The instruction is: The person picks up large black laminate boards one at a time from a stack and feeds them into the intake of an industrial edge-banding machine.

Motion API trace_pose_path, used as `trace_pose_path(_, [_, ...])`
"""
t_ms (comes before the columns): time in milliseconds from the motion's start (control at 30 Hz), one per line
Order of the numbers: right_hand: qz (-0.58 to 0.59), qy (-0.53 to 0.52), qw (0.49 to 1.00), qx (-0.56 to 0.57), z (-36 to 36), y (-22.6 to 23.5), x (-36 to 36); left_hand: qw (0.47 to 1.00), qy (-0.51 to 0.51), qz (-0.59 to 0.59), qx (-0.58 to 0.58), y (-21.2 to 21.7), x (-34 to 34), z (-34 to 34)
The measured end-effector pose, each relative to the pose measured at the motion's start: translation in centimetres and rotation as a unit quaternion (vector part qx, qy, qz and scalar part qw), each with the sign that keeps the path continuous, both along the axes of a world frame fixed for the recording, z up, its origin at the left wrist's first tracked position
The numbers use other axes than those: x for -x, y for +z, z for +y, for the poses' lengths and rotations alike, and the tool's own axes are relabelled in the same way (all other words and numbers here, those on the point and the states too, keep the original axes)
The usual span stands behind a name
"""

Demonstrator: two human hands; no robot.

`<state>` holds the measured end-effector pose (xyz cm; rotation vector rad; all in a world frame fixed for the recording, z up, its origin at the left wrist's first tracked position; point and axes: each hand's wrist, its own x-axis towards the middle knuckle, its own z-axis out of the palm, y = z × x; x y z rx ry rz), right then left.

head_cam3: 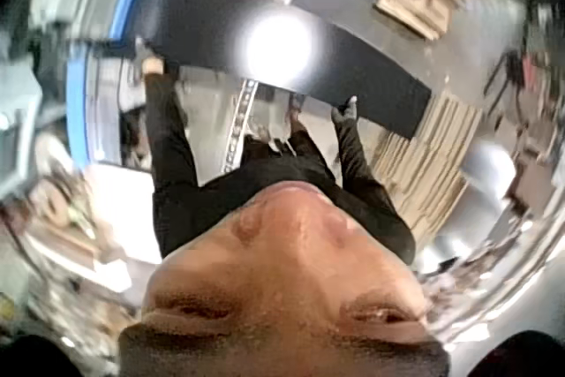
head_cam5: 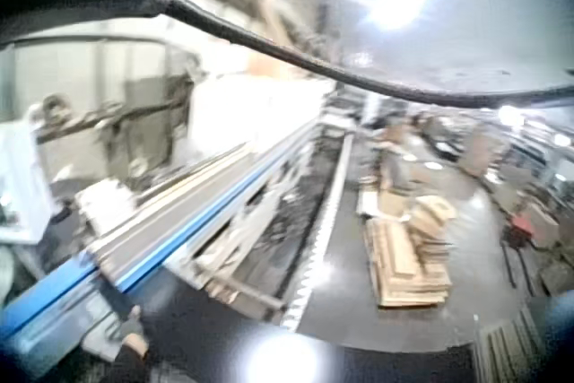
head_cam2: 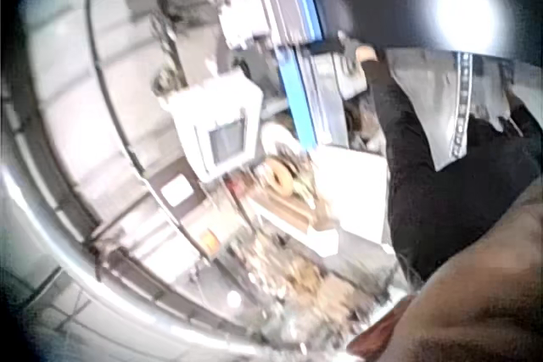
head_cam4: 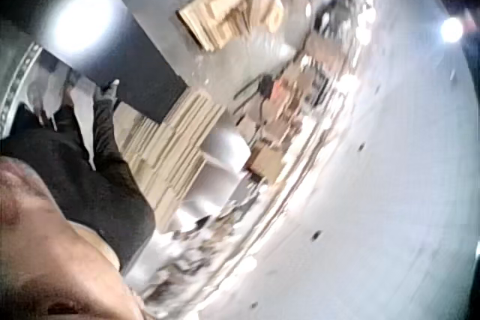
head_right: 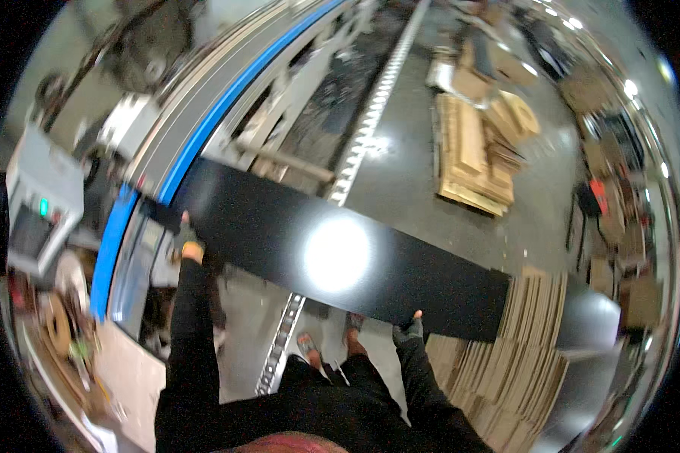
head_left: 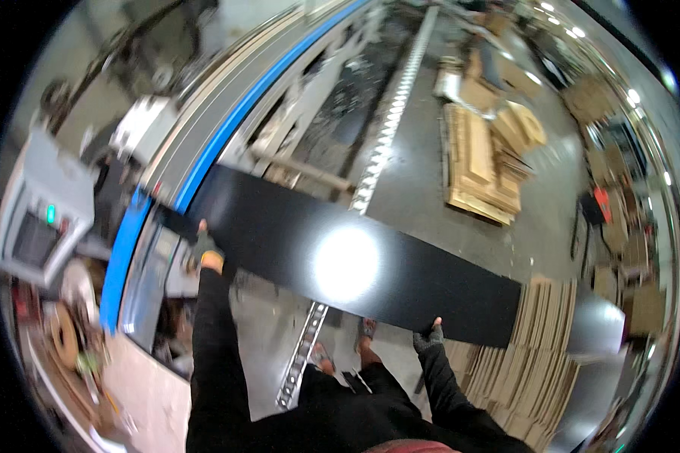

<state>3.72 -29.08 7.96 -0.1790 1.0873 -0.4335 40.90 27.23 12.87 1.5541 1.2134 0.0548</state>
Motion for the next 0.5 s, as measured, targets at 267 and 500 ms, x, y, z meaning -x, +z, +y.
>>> trace_pose_path(267, [0.059,0.415,0.893,0.162,-4.1,-3.7,-0.9,0.995,-0.081,-0.040,-0.050,-0.6,-1.0,-6.3])
trace_pose_path(500, [-0.006,0.732,0.411,0.542,2.1,10.5,7.8,0.806,-0.509,-0.017,-0.300,-9.7,24.8,-19.3])
